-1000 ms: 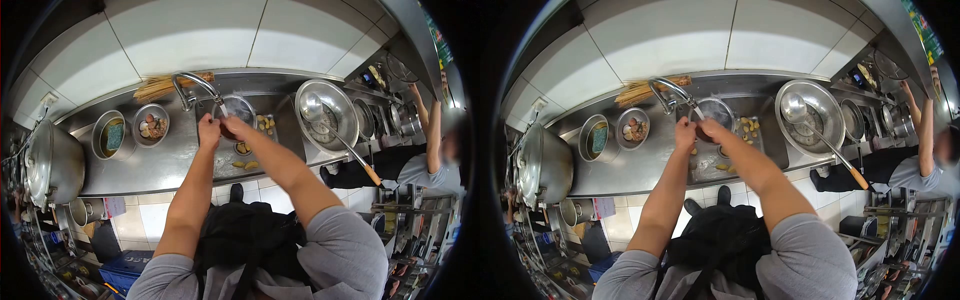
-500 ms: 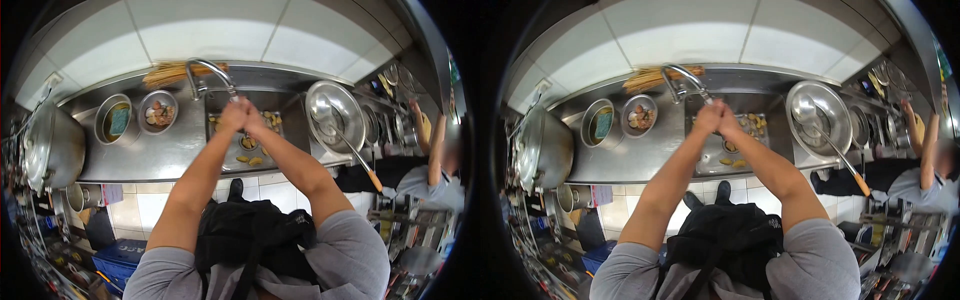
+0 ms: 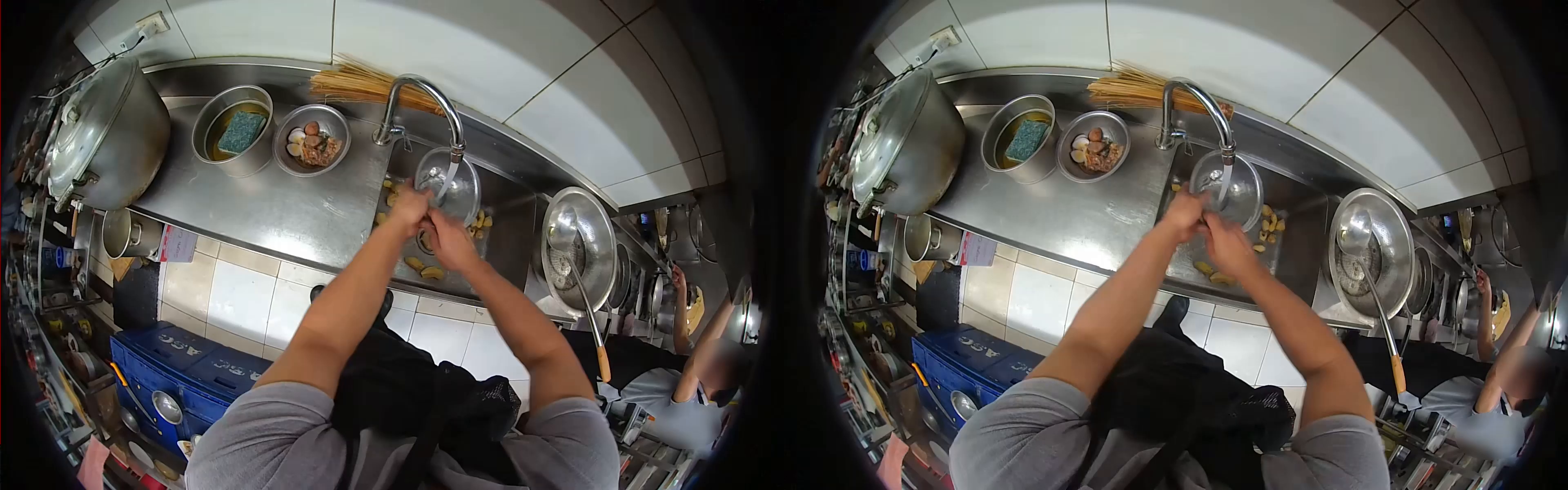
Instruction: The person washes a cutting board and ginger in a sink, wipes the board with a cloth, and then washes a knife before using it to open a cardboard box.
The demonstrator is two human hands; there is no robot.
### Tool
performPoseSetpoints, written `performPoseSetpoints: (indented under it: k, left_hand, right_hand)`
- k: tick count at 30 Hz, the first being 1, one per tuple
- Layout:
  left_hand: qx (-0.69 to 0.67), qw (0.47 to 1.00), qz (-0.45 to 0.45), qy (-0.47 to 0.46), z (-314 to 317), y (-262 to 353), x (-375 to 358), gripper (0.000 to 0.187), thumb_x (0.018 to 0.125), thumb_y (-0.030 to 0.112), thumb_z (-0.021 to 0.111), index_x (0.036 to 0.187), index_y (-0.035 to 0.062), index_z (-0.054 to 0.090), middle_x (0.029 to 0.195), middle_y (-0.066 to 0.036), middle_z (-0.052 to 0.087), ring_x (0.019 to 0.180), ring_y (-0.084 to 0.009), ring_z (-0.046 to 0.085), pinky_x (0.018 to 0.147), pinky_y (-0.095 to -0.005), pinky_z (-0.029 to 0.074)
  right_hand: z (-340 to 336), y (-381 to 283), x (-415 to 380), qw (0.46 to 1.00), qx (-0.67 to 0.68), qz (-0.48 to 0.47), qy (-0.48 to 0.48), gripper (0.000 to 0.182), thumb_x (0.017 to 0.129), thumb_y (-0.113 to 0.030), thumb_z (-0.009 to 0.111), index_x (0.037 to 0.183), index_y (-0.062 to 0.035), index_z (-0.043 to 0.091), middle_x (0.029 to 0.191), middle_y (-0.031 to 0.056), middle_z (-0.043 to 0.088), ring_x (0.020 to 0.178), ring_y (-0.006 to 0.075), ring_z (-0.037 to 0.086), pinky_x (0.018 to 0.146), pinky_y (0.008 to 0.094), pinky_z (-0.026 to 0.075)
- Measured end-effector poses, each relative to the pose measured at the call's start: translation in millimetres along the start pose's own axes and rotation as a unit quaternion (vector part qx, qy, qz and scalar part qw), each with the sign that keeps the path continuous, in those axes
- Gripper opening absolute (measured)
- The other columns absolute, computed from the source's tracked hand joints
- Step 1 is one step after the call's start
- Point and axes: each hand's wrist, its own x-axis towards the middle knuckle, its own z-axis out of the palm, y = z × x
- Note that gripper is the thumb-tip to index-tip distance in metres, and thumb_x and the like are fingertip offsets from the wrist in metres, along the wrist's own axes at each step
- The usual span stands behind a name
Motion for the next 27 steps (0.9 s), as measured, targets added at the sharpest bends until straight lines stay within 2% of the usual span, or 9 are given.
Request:
performPoseSetpoints:
  k: [3,5,7,10,14,19,22,25,27]
  left_hand:
    - [0.253,0.966,0.043,-0.046,-17,49,-44,0.078,0.083,0.005,0.057,0.151,0.0079,0.02,0.133,-0.03,0.048,0.121,-0.0457,0.052,0.087,-0.0567,0.051]
    - [0.491,0.829,0.266,0.038,-23,45,-51,0.077,0.078,-0.003,0.054,0.149,0.0101,0.026,0.138,-0.031,0.041,0.117,-0.0486,0.052,0.095,-0.0509,0.047]
    - [0.529,0.782,0.318,0.087,-21,55,-81,0.08,0.074,-0.009,0.05,0.148,0.0138,0.032,0.139,-0.031,0.038,0.116,-0.049,0.051,0.099,-0.0469,0.046]
    - [0.506,0.771,0.346,0.172,-49,69,-120,0.076,0.073,-0.013,0.051,0.144,0.0141,0.041,0.133,-0.026,0.043,0.117,-0.0437,0.052,0.098,-0.0471,0.046]
    - [0.415,0.831,0.283,0.239,-125,79,-161,0.058,0.083,0.0,0.059,0.139,0.0104,0.048,0.128,-0.026,0.052,0.112,-0.036,0.059,0.093,-0.0414,0.049]
    - [0.384,0.862,0.127,0.305,-172,89,-184,0.054,0.093,0.022,0.065,0.141,0.0057,0.045,0.127,-0.024,0.057,0.107,-0.0305,0.063,0.086,-0.0371,0.051]
    - [0.418,0.776,0.243,0.405,-180,79,-191,0.061,0.093,0.025,0.066,0.144,0.0039,0.039,0.13,-0.019,0.056,0.109,-0.0273,0.06,0.082,-0.038,0.053]
    - [0.301,0.769,0.391,0.407,-172,62,-216,0.038,0.096,0.016,0.059,0.13,0.0009,0.05,0.117,-0.013,0.059,0.101,-0.0221,0.059,0.08,-0.0339,0.053]
    - [0.296,0.81,0.423,0.277,-157,37,-227,0.027,0.095,0.01,0.057,0.119,-0.0001,0.053,0.11,-0.011,0.06,0.096,-0.0182,0.058,0.077,-0.033,0.052]
  right_hand:
    - [-33,45,-14,0.947,-0.267,-0.174,0.032,0.044,0.078,-0.002,0.059,0.121,-0.0106,0.058,0.123,0.0145,0.062,0.123,0.0311,0.053,0.099,0.0437,0.043]
    - [-46,54,0,0.949,-0.252,-0.187,0.038,0.039,0.074,0.002,0.058,0.111,-0.0094,0.061,0.121,0.0086,0.062,0.126,0.0245,0.049,0.104,0.039,0.038]
    - [-26,56,18,0.99,-0.027,-0.111,0.08,0.036,0.075,0.003,0.055,0.109,-0.009,0.063,0.118,0.0105,0.062,0.115,0.0272,0.056,0.099,0.0386,0.043]
    - [71,104,32,0.985,0.153,0.072,0.013,0.033,0.081,-0.001,0.056,0.112,-0.0093,0.061,0.113,0.0163,0.061,0.1,0.0374,0.061,0.086,0.0456,0.05]
    - [185,141,-4,0.966,-0.084,-0.04,-0.243,0.04,0.082,-0.012,0.064,0.121,-0.0114,0.06,0.115,0.0254,0.055,0.106,0.0434,0.058,0.091,0.048,0.047]
    - [243,187,22,0.952,-0.105,-0.037,-0.284,0.035,0.083,-0.013,0.062,0.118,-0.0094,0.059,0.118,0.0276,0.057,0.111,0.045,0.056,0.097,0.0482,0.045]
    - [209,134,81,0.973,0.011,0.181,-0.142,0.031,0.083,-0.011,0.058,0.113,-0.0044,0.06,0.117,0.0264,0.06,0.106,0.0433,0.06,0.09,0.0474,0.049]
    - [238,117,106,0.997,0.05,0.055,-0.035,0.044,0.085,-0.018,0.06,0.127,-0.0079,0.053,0.111,0.0256,0.06,0.104,0.0431,0.06,0.088,0.0487,0.05]
    - [251,103,113,0.98,-0.073,0.077,-0.168,0.043,0.083,-0.019,0.061,0.124,-0.0086,0.055,0.108,0.0261,0.062,0.102,0.0434,0.061,0.086,0.0481,0.051]
